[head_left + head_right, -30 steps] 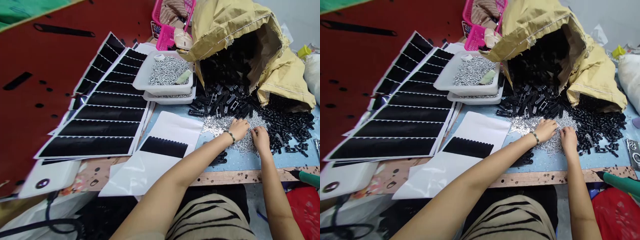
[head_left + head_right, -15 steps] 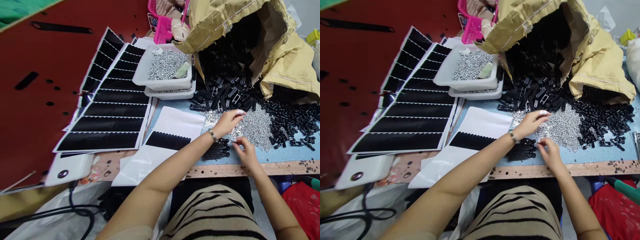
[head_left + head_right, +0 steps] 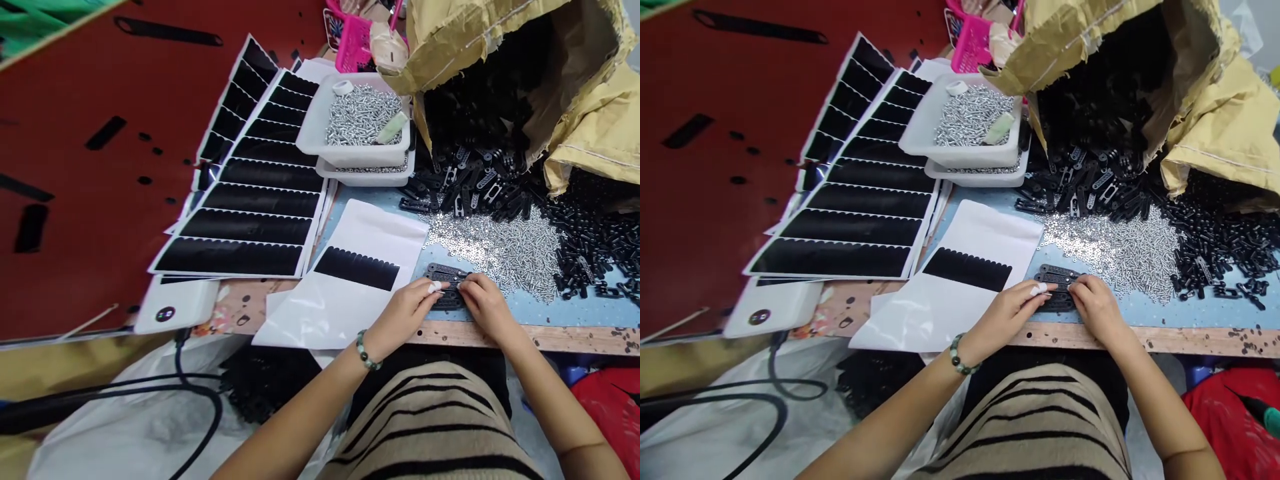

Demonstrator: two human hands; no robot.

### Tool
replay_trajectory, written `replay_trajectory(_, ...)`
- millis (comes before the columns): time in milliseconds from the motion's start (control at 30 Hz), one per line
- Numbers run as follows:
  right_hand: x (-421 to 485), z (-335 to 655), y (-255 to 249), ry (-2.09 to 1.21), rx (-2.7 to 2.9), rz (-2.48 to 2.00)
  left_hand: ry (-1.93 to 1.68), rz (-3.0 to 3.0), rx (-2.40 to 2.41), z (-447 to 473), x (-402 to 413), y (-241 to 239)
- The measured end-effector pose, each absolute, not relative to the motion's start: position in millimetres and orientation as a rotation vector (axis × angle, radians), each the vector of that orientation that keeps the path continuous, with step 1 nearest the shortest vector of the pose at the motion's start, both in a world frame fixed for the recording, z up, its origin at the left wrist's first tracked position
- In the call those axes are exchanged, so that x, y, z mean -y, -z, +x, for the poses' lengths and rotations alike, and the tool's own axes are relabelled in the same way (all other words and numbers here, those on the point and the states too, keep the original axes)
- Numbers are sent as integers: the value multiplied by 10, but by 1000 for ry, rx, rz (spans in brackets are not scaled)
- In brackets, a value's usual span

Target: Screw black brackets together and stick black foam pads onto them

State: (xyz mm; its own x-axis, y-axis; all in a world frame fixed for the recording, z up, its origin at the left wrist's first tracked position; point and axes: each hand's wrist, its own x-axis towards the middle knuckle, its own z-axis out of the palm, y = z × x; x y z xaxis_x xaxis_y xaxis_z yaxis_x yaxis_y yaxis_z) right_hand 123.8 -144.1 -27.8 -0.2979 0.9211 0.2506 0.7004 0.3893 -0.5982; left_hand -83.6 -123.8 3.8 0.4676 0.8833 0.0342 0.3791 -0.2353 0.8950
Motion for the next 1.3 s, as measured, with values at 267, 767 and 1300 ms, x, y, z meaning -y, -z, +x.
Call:
replay_trajectory(267, 1391, 1259, 303, -705, 1832, -1552, -660, 2432, -1099, -619, 1268, 176)
replay_trajectory(767, 1003, 1839, 204, -142, 1867, -1780, -895, 2546, -1059, -613, 1293, 292)
replay_trajectory(1300, 1587, 1112, 68, -591, 2123, -1652, -800, 2374, -1086, -701, 1346, 190)
